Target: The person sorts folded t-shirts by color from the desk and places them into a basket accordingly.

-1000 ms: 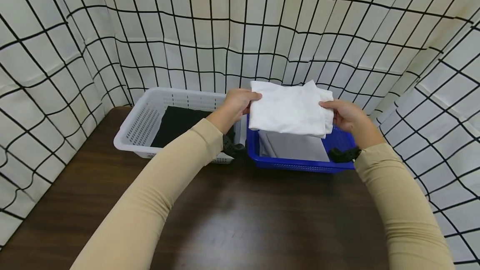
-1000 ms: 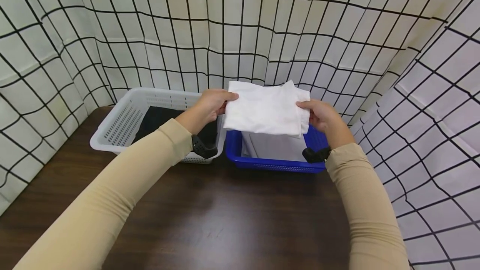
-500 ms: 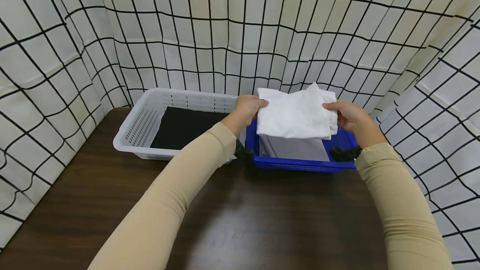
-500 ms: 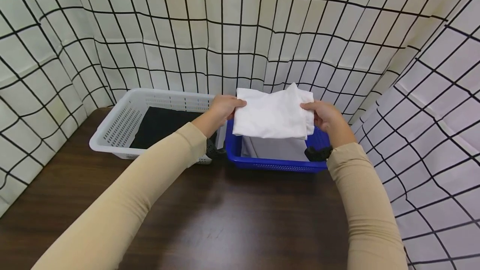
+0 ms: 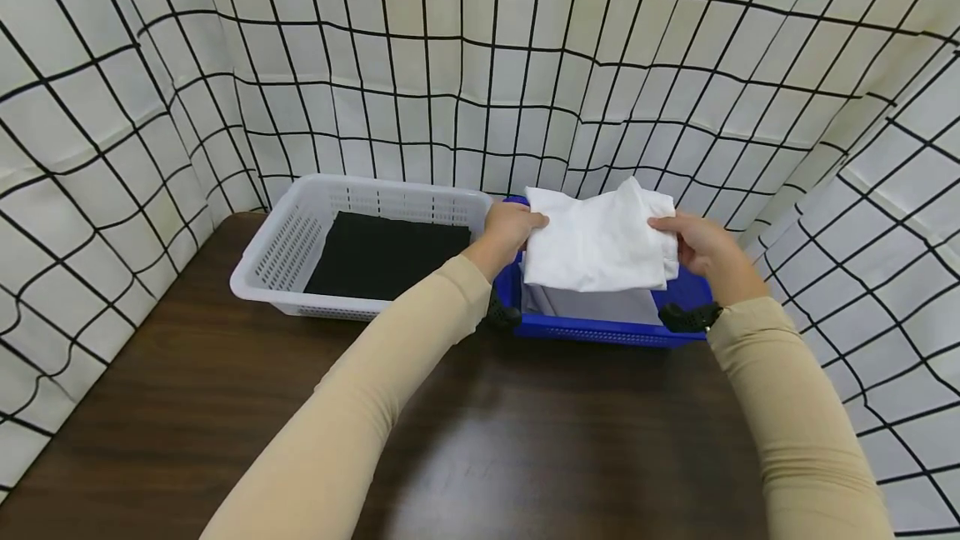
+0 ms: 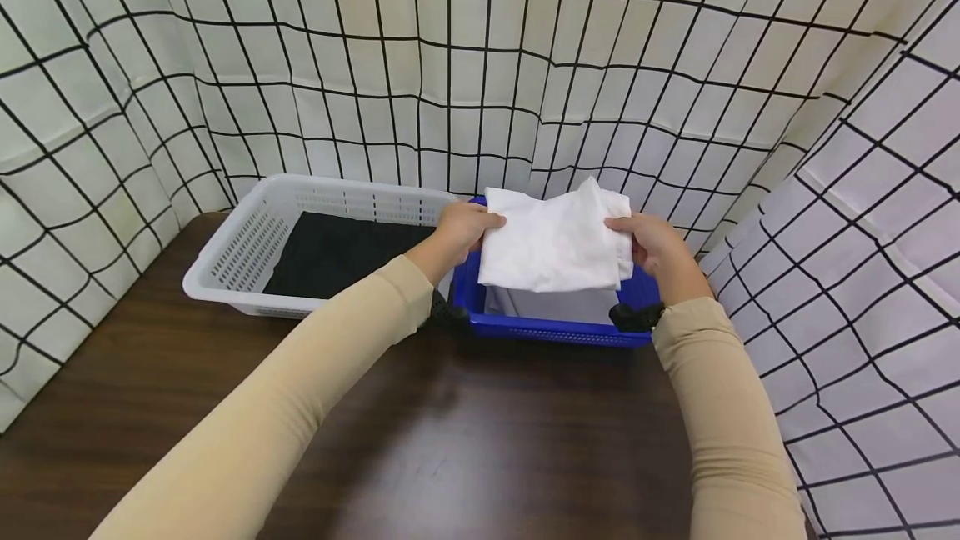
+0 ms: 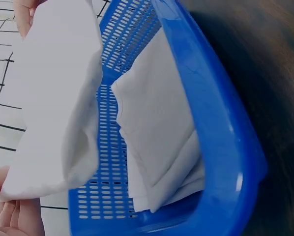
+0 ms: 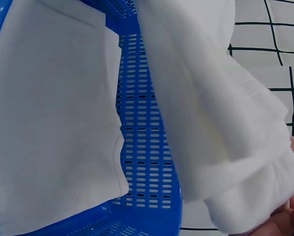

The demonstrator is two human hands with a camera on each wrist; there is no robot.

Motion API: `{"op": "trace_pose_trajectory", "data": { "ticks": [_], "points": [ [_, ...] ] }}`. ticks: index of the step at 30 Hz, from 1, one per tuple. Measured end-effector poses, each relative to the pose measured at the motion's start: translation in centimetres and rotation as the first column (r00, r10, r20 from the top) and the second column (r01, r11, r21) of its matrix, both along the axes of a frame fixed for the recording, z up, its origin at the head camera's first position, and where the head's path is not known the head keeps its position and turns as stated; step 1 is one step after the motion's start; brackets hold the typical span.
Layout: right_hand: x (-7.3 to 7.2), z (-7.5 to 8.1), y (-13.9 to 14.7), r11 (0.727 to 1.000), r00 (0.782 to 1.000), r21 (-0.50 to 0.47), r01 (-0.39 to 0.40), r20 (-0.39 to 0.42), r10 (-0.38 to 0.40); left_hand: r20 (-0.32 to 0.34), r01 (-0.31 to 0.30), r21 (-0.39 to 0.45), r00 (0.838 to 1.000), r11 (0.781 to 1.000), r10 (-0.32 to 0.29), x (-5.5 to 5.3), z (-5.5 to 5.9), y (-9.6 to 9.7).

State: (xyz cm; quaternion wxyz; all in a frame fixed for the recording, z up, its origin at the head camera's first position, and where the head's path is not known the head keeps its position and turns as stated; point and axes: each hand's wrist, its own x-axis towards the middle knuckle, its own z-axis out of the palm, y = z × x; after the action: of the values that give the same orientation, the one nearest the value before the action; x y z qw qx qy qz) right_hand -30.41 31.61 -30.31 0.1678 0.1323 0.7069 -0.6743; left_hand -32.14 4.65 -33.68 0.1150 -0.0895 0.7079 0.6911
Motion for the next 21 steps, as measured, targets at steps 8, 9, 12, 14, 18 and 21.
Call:
{"op": "trace_pose_trajectory", "data": {
  "ticks": [8,9,12,14,18,21],
  "points": [
    [0.1,-1.9,0.3,0.999,0.999,0.026,0.034,0.022,-0.034,0.015,0.045,-0.137,0.999,0.99,-0.043,0.3,-1.5,0.3],
    [0.1,-2.1,0.3,0.999,0.999,0.033,0.031,0.022,-0.032,0.016,0.046,-0.156,0.999,0.987,-0.044,0.4,-1.6,0.3],
    [0.1,-2.7,0.3,0.999,0.999,0.029,0.03,0.027,-0.03,0.008,0.041,-0.21,0.999,0.977,-0.04,0.5,-2.0,0.3],
    [0.2,-3.1,0.4,0.999,0.999,0.021,0.036,0.034,-0.037,-0.005,0.039,-0.246,0.999,0.969,-0.042,0.5,-2.2,0.3],
    [0.2,-3.9,0.5,0.997,0.996,0.01,0.076,0.054,-0.076,-0.028,0.055,-0.296,0.997,0.954,-0.066,0.5,-2.5,0.3],
    [0.3,-4.4,0.7,0.995,0.993,0.023,0.096,0.064,-0.097,-0.037,0.065,-0.317,0.996,0.946,-0.081,0.5,-2.8,0.5]
  ]
}}
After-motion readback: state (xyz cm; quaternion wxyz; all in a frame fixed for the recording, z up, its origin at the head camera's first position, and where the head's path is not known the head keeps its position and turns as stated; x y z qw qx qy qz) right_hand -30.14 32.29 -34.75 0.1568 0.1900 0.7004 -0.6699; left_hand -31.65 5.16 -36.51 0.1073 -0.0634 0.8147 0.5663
